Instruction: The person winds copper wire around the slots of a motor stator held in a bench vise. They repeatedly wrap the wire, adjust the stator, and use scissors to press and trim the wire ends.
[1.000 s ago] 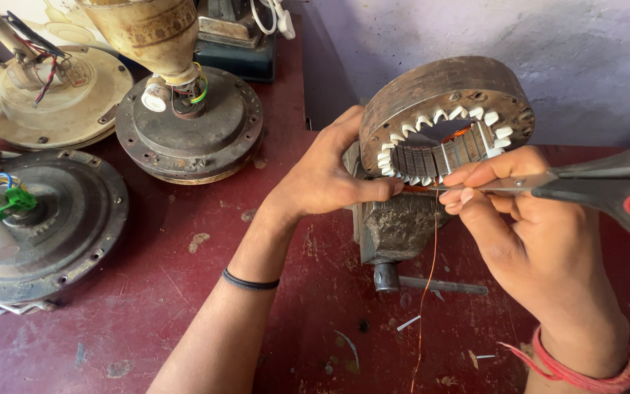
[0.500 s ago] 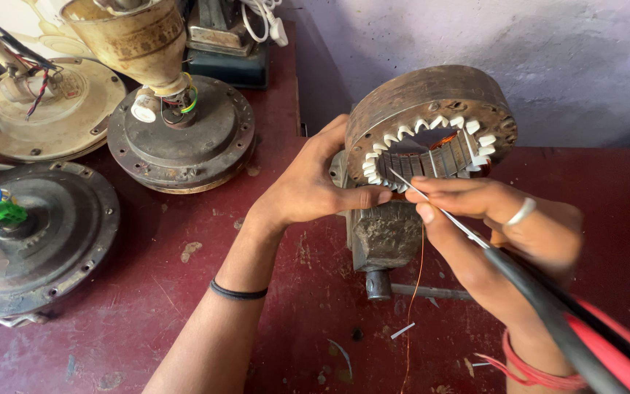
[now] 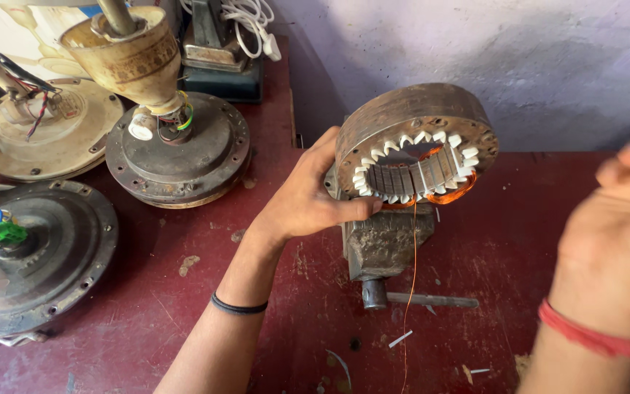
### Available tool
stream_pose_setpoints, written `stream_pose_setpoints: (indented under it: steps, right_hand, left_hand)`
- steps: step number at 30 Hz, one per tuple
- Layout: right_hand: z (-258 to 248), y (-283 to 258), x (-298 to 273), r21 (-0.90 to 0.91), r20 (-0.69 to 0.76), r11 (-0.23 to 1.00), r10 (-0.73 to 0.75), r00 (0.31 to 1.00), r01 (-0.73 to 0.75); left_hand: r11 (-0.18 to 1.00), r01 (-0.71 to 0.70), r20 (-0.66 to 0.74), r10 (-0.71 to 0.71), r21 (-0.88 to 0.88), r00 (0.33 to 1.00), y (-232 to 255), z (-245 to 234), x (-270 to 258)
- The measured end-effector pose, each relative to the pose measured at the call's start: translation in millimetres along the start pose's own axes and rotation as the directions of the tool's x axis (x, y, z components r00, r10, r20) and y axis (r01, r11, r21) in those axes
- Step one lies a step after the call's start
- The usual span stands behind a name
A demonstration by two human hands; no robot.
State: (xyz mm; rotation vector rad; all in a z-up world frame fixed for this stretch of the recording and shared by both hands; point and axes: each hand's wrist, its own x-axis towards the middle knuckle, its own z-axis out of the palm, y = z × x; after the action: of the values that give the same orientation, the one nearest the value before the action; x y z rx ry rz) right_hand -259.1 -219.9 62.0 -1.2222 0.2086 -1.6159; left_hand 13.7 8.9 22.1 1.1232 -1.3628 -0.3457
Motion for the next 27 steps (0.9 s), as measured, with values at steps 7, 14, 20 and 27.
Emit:
stream_pose_setpoints:
  steps: [7, 14, 20, 27]
  right_hand:
    - [62.5, 73.5, 8.3, 0.074, 0.124, 0.953, 0.285, 0.951, -0.295]
    - [76.1, 121.5, 4.8, -0.02, 0.414, 0.802, 0.55, 0.725, -0.597]
    - [68.4, 159.3, 18.0, -0.169, 0.456, 0.727, 0.657, 0.601, -0.666]
    - [58.5, 164.5, 0.8, -0.234, 0.465, 0.679, 0.707, 0.533, -0.696]
  left_hand:
    - [0.999, 0.004, 0.02, -0.005, 0.036, 1.0, -4.5, -3.4, 1.7]
    - [0.999, -0.011, 0.017, 0.011, 0.041, 1.0, -6.1, -4.9, 5.4]
    - [0.992, 0.113, 0.028, -0.112, -0.048, 0.993, -3.1, -2.1, 7.7]
    - [0.985, 0.122, 0.042, -0.118, -0.122, 0.992, -3.1, -0.7, 9.6]
